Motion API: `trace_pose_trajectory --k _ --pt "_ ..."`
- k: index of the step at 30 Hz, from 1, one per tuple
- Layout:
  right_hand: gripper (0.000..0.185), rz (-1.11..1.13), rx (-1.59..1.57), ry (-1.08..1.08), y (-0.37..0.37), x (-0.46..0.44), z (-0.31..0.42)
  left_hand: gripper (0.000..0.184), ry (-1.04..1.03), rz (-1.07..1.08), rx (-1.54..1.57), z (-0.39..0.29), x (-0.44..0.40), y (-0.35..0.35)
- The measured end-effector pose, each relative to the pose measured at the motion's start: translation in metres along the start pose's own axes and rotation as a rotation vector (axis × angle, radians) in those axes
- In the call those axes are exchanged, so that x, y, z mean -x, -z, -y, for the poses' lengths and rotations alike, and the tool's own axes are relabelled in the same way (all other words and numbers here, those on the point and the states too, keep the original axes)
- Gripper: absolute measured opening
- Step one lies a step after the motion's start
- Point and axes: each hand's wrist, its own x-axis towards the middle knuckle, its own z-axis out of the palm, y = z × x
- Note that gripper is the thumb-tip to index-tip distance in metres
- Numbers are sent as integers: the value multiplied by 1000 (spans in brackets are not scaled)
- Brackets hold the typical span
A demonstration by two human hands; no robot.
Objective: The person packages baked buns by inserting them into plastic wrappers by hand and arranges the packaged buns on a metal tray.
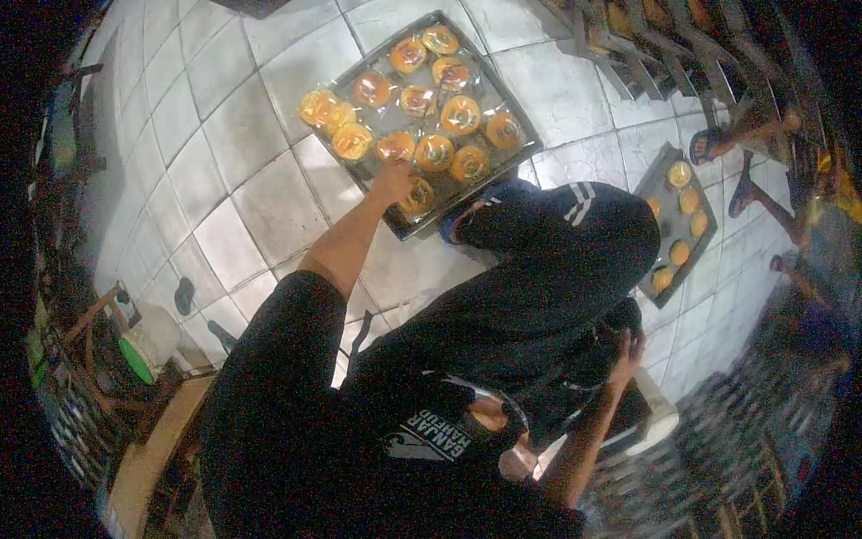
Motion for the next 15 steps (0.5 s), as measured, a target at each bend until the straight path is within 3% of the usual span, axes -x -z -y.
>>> trace_pose_trajectory --k 2,3,5,7,11,13,15 --pt "53 -20 13 -14 2 1 -1 62 30 -17 -133 13 -26 -12" --pt "53 -22 -21 -13 2 3 0 63 -94 -473 -148 33 -48 -31" --pt "53 -18 -52 -16 -4 6 9 64 -216 -924 -157 38 -67 -20" --pt "54 -24 -72 -61 -18 19 46 68 -32 -508 189 12 -55 39" --pt "57 -47 -45 -39 -3 2 9 67 -14 -384 154 1 -52 59" --pt "59 -59 88 -59 -8 7 28 69 20 -75 -14 16 -82 45" --pt "60 -45 42 -90 -15 16 50 71 2 -12 -17 -1 -56 49"
